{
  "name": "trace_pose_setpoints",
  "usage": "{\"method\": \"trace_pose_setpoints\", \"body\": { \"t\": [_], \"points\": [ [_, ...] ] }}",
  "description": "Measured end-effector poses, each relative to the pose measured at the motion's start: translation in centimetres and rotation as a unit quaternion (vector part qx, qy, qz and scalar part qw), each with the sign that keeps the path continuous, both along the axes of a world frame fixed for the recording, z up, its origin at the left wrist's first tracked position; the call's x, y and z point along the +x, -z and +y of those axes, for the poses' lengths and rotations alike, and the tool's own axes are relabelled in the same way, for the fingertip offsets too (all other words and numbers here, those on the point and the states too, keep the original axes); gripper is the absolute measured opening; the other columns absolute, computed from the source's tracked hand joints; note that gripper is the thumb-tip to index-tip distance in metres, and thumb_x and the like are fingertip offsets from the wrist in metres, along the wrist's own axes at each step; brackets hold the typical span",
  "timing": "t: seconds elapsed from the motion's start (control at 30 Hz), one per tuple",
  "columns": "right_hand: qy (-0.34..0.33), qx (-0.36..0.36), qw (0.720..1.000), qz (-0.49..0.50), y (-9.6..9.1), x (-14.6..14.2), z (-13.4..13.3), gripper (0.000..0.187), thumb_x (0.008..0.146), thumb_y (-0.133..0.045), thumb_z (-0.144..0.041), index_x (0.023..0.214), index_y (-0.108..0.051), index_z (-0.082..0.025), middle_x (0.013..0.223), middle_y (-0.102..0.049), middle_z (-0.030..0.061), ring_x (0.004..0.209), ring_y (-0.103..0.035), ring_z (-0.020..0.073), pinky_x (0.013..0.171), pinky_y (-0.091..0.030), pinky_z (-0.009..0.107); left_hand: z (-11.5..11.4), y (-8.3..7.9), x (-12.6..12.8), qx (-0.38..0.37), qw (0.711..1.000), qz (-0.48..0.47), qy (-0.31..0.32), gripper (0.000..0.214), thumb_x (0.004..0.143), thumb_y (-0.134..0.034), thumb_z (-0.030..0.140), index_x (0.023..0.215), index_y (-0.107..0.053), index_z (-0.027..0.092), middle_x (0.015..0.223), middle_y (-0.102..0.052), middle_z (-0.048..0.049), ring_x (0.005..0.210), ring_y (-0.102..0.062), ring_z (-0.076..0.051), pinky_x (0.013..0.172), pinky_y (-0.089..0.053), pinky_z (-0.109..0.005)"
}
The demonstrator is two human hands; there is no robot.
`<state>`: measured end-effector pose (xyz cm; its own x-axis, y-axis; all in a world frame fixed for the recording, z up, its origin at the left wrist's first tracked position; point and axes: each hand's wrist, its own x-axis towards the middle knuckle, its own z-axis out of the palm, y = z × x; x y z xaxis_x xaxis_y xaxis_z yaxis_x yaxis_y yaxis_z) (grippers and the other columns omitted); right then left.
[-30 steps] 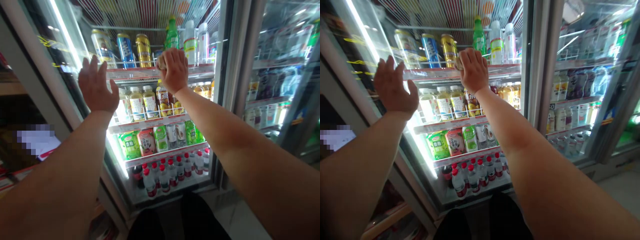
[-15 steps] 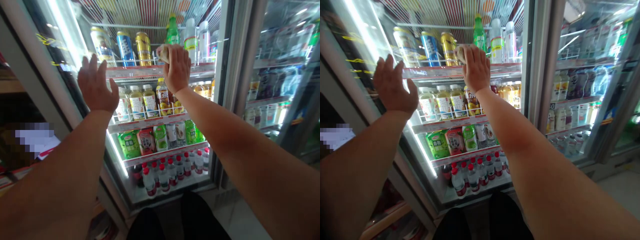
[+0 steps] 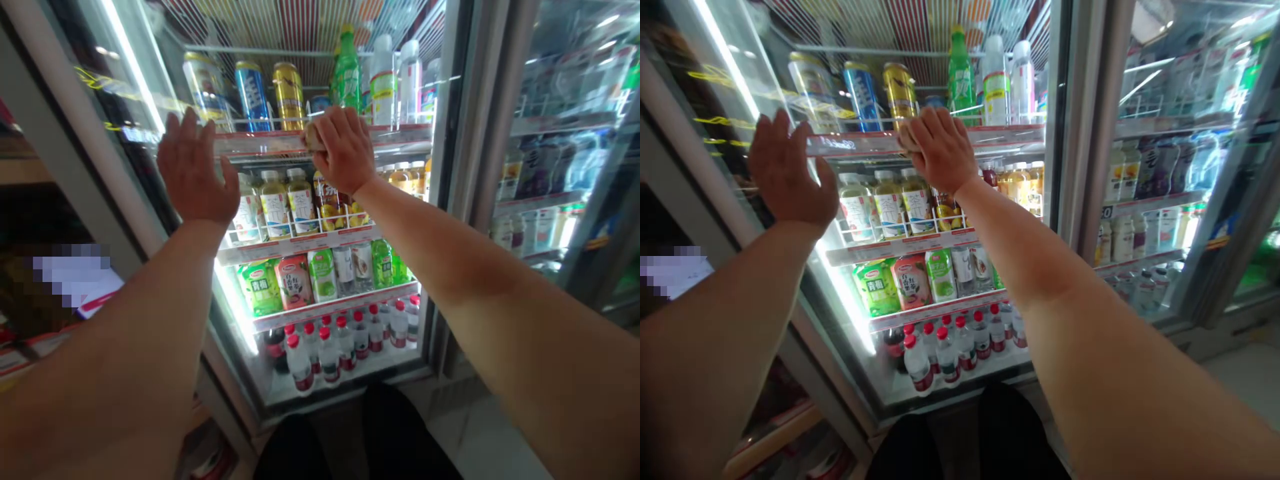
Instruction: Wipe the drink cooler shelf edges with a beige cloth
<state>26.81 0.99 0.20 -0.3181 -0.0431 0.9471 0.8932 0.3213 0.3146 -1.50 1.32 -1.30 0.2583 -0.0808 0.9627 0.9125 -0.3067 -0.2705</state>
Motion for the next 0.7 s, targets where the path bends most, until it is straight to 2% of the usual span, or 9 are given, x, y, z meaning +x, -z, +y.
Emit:
{"method": "trace_pose_setpoints", "body": {
  "t": [0.07, 0.13, 0.27, 0.33, 0.43, 0.57, 0.63, 0.7],
  "points": [
    [-0.014, 0.014, 1.000, -0.012, -0.01, 0.07, 0.25, 0.040, 0.092, -0.039, -0.030, 0.128, -0.054, -0.022, 0.127, -0.058, 0.0091, 0.123, -0.055, 0.0290, 0.101, -0.048, 0.049, 0.08, 0.00, -0.04, 0.005, 1.000, 0.003, -0.001, 0.068, 0.081, -0.056, 0.016, 0.148, -0.045, 0.012, 0.159, -0.033, -0.0098, 0.150, -0.023, -0.029, 0.121, -0.021, -0.052],
    [-0.028, 0.038, 0.999, 0.020, -0.07, 0.06, 0.57, 0.042, 0.092, -0.037, -0.031, 0.129, -0.054, -0.022, 0.126, -0.058, 0.0100, 0.122, -0.056, 0.0291, 0.100, -0.048, 0.049, 0.06, 0.02, -0.01, 0.011, 1.000, 0.004, -0.002, 0.069, 0.080, -0.056, 0.016, 0.148, -0.045, 0.013, 0.159, -0.034, -0.0096, 0.150, -0.024, -0.029, 0.121, -0.022, -0.051],
    [-0.025, 0.053, 0.995, 0.082, 0.01, -0.05, 0.77, 0.038, 0.092, -0.035, -0.033, 0.119, -0.059, -0.019, 0.118, -0.059, 0.0121, 0.119, -0.057, 0.0312, 0.097, -0.049, 0.051, -0.06, 0.08, 0.02, 0.015, 1.000, 0.003, 0.001, 0.070, 0.080, -0.057, 0.017, 0.148, -0.046, 0.014, 0.159, -0.035, -0.0073, 0.149, -0.025, -0.029, 0.121, -0.023, -0.052],
    [-0.015, 0.029, 0.999, 0.040, 0.16, -0.05, 0.46, 0.035, 0.092, -0.038, -0.032, 0.117, -0.059, -0.019, 0.119, -0.059, 0.0112, 0.120, -0.056, 0.0311, 0.099, -0.048, 0.051, -0.09, 0.10, 0.00, 0.015, 1.000, 0.002, 0.001, 0.069, 0.080, -0.057, 0.017, 0.148, -0.046, 0.014, 0.158, -0.035, -0.0076, 0.149, -0.026, -0.030, 0.120, -0.023, -0.052],
    [-0.014, -0.004, 1.000, -0.024, 0.26, 0.00, 0.03, 0.037, 0.093, -0.038, -0.030, 0.126, -0.054, -0.023, 0.126, -0.057, 0.0091, 0.124, -0.053, 0.0287, 0.103, -0.046, 0.050, -0.08, 0.14, -0.03, 0.016, 1.000, 0.006, -0.008, 0.068, 0.081, -0.056, 0.016, 0.148, -0.046, 0.013, 0.159, -0.035, -0.0090, 0.149, -0.026, -0.030, 0.120, -0.024, -0.052],
    [-0.036, 0.032, 0.997, 0.062, 0.09, -0.08, 0.57, 0.041, 0.095, -0.034, -0.029, 0.131, -0.051, -0.024, 0.129, -0.057, 0.0104, 0.126, -0.053, 0.0294, 0.102, -0.046, 0.050, -0.03, 0.18, -0.02, 0.023, 1.000, 0.008, -0.016, 0.068, 0.081, -0.056, 0.016, 0.148, -0.046, 0.012, 0.158, -0.036, -0.0101, 0.149, -0.027, -0.030, 0.120, -0.025, -0.052],
    [-0.043, 0.058, 0.992, 0.106, 0.08, -0.12, 0.94, 0.039, 0.094, -0.034, -0.030, 0.125, -0.055, -0.021, 0.123, -0.058, 0.0115, 0.123, -0.056, 0.0312, 0.099, -0.048, 0.052, -0.03, 0.20, 0.00, 0.024, 1.000, 0.006, -0.017, 0.068, 0.081, -0.056, 0.016, 0.148, -0.046, 0.012, 0.158, -0.036, -0.0107, 0.149, -0.027, -0.031, 0.120, -0.025, -0.053],
    [-0.040, 0.059, 0.992, 0.100, 0.21, -0.09, 0.97, 0.036, 0.092, -0.036, -0.030, 0.117, -0.059, -0.020, 0.117, -0.059, 0.0112, 0.120, -0.057, 0.0319, 0.096, -0.049, 0.053, -0.04, 0.22, 0.00, 0.023, 1.000, 0.007, -0.017, 0.067, 0.081, -0.055, 0.016, 0.148, -0.046, 0.012, 0.158, -0.036, -0.0109, 0.149, -0.027, -0.031, 0.120, -0.026, -0.053]
  ]
}}
